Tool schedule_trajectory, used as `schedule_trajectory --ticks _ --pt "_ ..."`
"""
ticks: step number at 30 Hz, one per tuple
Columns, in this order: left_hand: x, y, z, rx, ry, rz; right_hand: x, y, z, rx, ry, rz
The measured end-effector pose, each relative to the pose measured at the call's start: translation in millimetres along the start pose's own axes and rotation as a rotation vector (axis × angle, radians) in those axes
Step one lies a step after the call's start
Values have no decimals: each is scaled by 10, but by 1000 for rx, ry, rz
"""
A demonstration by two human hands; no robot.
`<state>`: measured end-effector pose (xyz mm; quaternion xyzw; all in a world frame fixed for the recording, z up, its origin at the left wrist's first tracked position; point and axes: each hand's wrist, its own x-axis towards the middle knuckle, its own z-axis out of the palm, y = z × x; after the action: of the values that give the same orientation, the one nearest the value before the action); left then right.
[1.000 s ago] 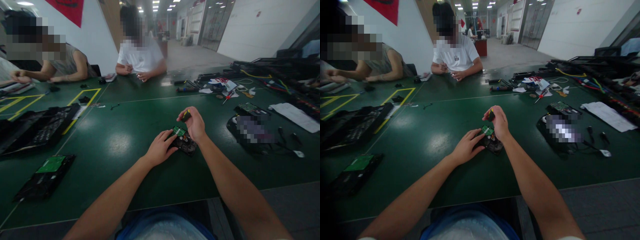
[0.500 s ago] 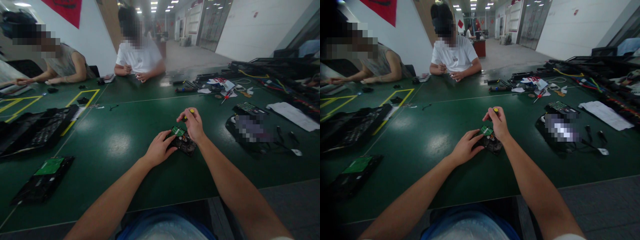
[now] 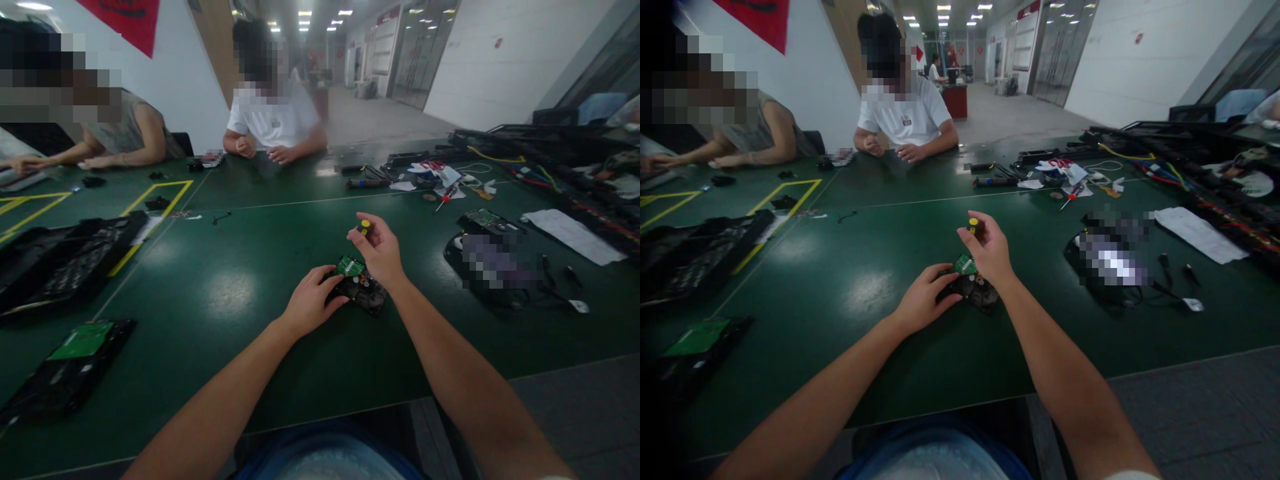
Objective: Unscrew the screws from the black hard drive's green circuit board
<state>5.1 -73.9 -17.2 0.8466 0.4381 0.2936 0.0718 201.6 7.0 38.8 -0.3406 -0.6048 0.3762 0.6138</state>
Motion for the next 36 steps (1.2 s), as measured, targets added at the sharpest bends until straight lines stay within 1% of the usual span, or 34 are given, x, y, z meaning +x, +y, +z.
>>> schedule_trajectory --ticks 3,4,7,11,13,20,27,36 --pt "-3 -3 1 -3 -2 4 -28 43 -20 -152 97 -117" --pt "-2 -3 0 -8 -2 3 -32 57 -31 -184 110 -144" --pt "3 -4 -4 -22 -5 -3 -32 76 -65 -255 91 -202" --pt "8 -2 -8 -18 -9 -1 -20 52 -87 -450 61 -325" --pt "9 -3 -8 -17 -7 3 -23 36 -83 -517 47 -360" --pt "7 2 -18 -19 -8 9 -53 23 -75 -511 -3 -382" --pt "2 10 -15 -21 -6 5 -26 27 -101 -572 41 -384" --pt "-3 12 -27 -25 -10 0 -34 70 -78 -508 9 -364"
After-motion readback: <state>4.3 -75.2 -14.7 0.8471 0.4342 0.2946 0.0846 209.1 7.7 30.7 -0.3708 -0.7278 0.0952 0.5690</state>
